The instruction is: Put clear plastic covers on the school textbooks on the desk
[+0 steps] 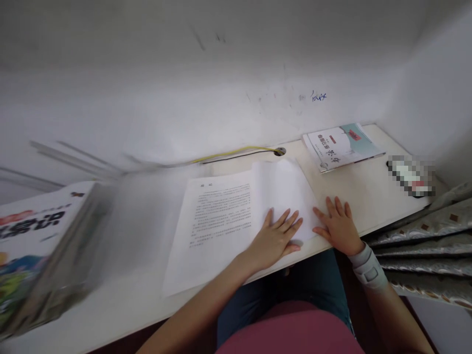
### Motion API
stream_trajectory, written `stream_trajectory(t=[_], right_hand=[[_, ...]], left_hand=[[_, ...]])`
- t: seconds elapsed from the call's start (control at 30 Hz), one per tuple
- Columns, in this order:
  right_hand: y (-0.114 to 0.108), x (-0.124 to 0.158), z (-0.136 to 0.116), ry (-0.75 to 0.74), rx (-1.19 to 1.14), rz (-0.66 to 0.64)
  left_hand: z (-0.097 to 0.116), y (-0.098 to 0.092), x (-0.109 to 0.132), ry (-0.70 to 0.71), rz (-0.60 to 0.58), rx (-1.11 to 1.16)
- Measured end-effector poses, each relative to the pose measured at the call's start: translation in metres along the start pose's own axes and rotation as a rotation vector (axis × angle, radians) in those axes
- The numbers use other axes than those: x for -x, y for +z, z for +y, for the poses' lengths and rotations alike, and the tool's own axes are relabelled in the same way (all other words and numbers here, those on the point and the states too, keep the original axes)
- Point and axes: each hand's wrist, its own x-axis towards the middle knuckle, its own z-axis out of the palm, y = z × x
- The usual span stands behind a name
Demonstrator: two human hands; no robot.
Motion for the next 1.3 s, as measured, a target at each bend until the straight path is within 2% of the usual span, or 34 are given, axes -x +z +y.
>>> stream_trajectory(t=[0.13,0.23,0.33,0.43,0.5,0.57,0.73,0.97,1.3], right_hand=[[0.001,0.001,0.002,0.002,-0.006,-0.001],[-0.002,0.002,-0.001,0.02,-0.01,0.036],[-0.01,-0.002,-0.013,-0.08,-0.038,0.073],[-0.016,-0.012,-0.037,-0.254,-0.099,0.057],[-0.017,-0.019,-0.055,-0.297,-0.135,0.029],[-0.014,-0.023,-0.069,-0.28,-0.152,0.005],[-0.013,-0.022,-0.086,-0.173,-0.104,-0.007],[-0.021,-0.019,-0.085,-0.086,-0.03,-0.02],[-0.026,-0.021,-0.091,0.002,0.029,-0.029]], left_hand=[[0.007,-0.007,-0.001,0.057,0.05,0.006],[0.002,-0.014,0.018,0.0,0.161,-0.024],[-0.015,-0.013,0.058,-0.309,0.277,-0.087],[-0.038,-0.002,0.103,-0.645,0.316,-0.097],[-0.051,0.007,0.124,-0.744,0.28,-0.082],[-0.057,0.013,0.135,-0.773,0.227,-0.08],[-0.054,0.015,0.135,-0.792,0.197,-0.111],[-0.052,0.016,0.136,-0.784,0.255,-0.116],[-0.048,0.017,0.135,-0.816,0.247,-0.109]])
